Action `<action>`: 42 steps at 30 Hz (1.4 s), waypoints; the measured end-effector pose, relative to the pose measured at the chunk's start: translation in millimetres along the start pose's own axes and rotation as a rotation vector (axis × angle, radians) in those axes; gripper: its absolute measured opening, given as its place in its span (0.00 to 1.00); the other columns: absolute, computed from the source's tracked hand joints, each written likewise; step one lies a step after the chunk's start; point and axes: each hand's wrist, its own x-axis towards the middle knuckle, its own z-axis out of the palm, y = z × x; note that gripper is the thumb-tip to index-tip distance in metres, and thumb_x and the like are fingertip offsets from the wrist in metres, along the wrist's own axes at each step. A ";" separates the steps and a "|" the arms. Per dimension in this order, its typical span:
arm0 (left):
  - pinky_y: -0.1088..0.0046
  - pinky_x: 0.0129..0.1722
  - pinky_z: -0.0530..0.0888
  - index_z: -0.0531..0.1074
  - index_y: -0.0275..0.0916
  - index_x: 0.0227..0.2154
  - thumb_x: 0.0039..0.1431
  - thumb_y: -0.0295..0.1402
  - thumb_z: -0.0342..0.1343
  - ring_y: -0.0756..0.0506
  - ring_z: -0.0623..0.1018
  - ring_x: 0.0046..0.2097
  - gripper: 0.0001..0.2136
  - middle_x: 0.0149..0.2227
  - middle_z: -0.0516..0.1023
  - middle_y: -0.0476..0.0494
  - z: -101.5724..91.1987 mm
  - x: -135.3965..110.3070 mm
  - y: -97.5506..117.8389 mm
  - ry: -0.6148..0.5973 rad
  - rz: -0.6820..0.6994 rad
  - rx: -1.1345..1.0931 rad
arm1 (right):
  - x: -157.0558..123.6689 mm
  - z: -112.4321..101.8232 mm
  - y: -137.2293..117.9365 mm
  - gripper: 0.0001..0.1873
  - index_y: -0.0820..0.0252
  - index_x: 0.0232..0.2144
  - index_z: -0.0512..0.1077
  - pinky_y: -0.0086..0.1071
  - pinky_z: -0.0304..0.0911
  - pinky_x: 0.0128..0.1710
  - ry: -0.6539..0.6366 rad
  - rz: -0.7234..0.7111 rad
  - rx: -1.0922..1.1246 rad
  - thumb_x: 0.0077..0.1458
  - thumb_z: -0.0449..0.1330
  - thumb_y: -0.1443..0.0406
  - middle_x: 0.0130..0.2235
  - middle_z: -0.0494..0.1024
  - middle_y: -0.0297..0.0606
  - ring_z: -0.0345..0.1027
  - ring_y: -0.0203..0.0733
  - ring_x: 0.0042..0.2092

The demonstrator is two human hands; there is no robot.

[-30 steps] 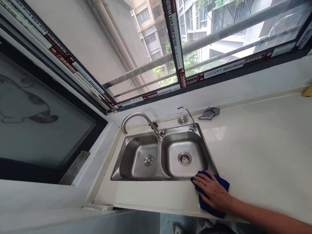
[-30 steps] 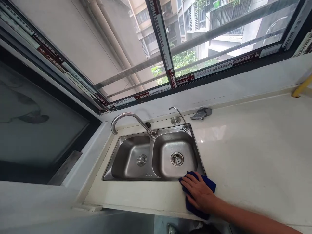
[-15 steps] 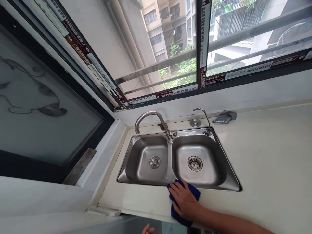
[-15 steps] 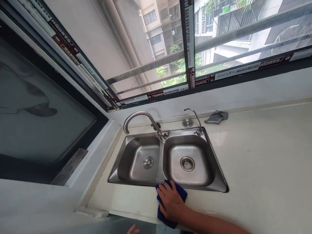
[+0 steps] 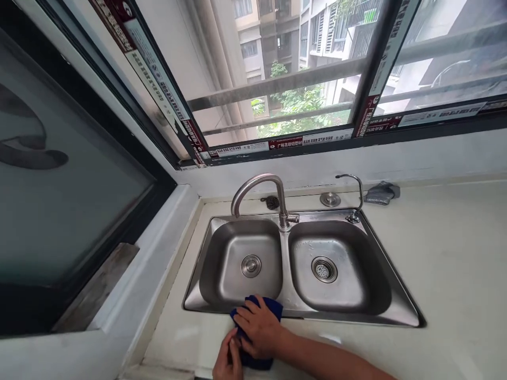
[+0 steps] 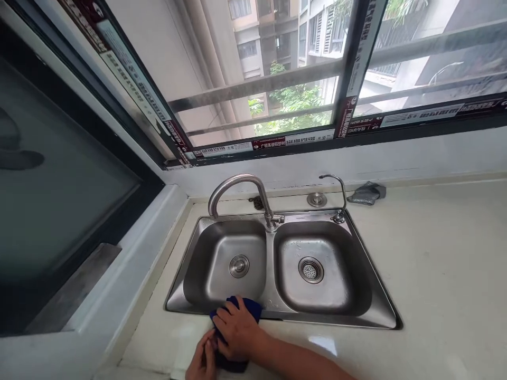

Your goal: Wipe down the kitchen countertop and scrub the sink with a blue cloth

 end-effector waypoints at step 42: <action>0.64 0.38 0.66 0.75 0.45 0.50 0.66 0.45 0.40 0.38 0.77 0.37 0.22 0.39 0.83 0.41 -19.2 19.3 98.4 -0.046 -0.347 0.342 | -328.0 -122.1 155.7 0.14 0.51 0.50 0.78 0.45 0.58 0.53 0.608 0.453 -0.545 0.63 0.59 0.60 0.51 0.84 0.39 0.77 0.50 0.50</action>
